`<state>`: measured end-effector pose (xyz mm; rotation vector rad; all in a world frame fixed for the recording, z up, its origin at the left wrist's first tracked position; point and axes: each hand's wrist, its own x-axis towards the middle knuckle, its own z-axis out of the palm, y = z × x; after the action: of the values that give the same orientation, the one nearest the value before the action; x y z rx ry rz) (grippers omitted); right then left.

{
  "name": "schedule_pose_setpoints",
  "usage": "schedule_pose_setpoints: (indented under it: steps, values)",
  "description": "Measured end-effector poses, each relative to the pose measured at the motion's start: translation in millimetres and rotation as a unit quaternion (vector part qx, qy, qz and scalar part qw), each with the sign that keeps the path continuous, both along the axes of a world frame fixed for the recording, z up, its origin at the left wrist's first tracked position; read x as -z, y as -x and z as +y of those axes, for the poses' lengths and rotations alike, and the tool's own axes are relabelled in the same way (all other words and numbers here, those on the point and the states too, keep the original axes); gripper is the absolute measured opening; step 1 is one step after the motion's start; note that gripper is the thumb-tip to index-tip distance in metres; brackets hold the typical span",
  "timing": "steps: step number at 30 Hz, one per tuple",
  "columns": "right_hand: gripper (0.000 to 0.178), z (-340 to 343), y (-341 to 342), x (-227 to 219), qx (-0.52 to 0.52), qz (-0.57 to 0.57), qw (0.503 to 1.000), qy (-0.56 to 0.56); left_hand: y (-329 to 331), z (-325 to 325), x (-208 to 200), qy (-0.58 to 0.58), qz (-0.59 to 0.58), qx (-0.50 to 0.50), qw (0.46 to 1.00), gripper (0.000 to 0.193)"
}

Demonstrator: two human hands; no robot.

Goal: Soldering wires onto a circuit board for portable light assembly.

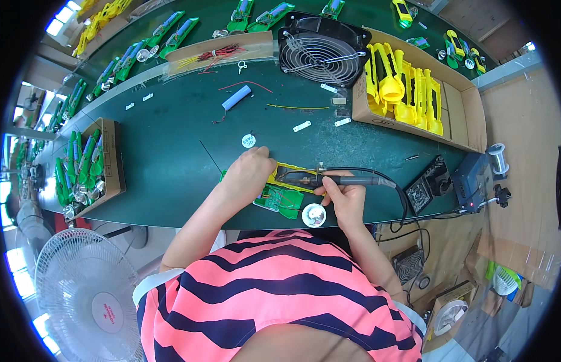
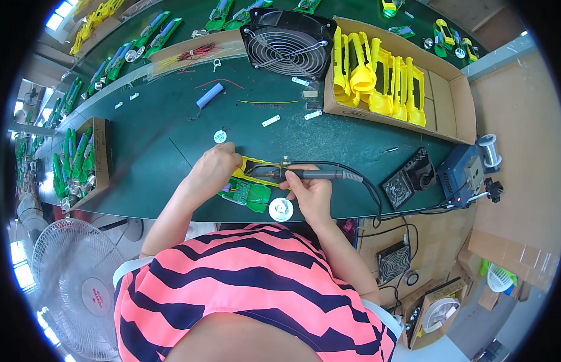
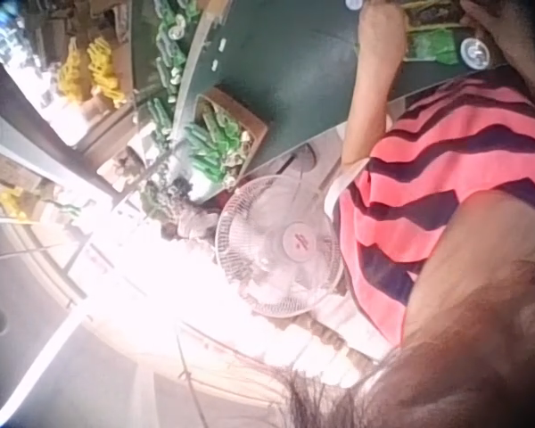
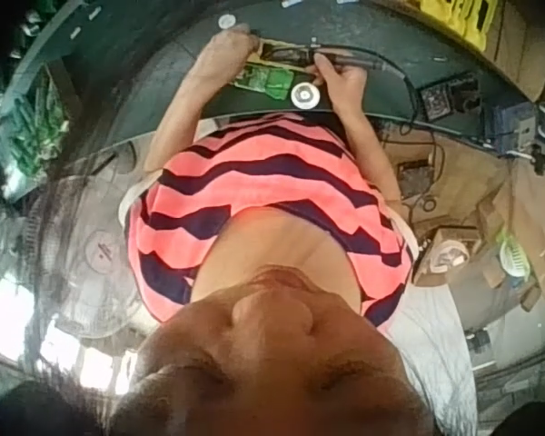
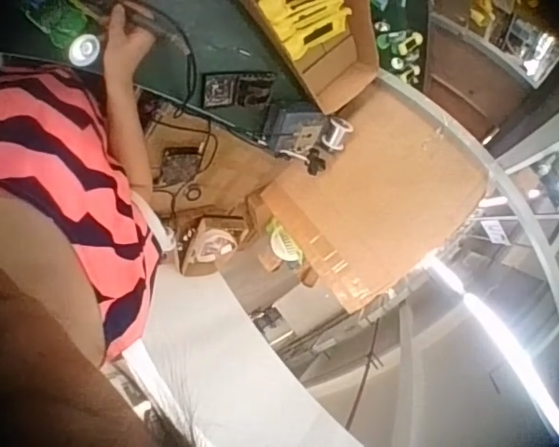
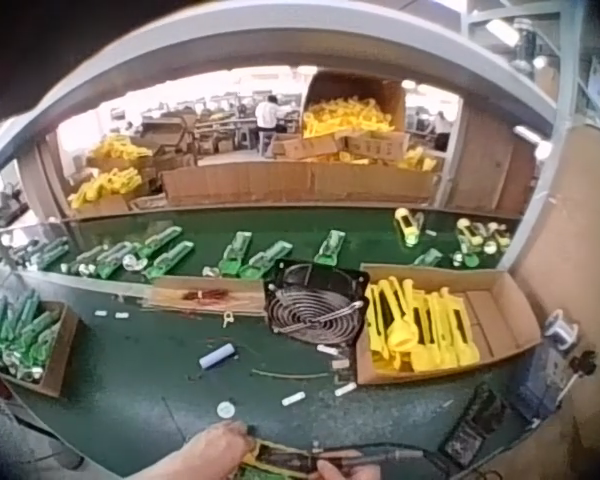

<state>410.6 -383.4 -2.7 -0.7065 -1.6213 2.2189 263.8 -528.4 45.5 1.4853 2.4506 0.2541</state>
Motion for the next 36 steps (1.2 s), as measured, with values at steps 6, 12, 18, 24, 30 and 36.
schedule_pose_setpoints:
  steps: [6, 12, 18, 24, 30, 36]
  values:
    - [0.016, 4.1, -7.4, -1.4, 0.017, 0.052, 0.999, 0.004, 0.4, 0.0, 2.3, -0.002, 0.006, 0.003, 1.0, 0.013]
    - [0.02, 7.4, -36.3, -3.1, 0.045, 0.09, 0.964, -0.245, -0.1, 0.4, 2.2, -0.004, 0.009, -0.002, 1.0, 0.013]
    - [0.042, 20.9, -41.4, -1.0, -0.011, 0.034, 0.875, -0.483, -0.8, 0.3, 1.7, -0.008, 0.005, -0.013, 1.0, 0.01]
    - [0.054, 22.7, -42.7, 1.1, -0.046, 0.003, 0.877, -0.478, -0.8, 0.5, 2.3, -0.026, -0.006, -0.022, 0.999, 0.008]
    - [0.053, 22.1, -43.3, 2.7, -0.042, 0.013, 0.884, -0.465, 0.9, -0.1, 6.6, -0.03, -0.001, -0.02, 0.999, 0.008]
    - [0.051, 22.6, -42.5, 1.6, -0.036, 0.012, 0.891, -0.452, 2.0, 1.7, -1.0, -0.019, 0.01, -0.008, 1.0, 0.007]
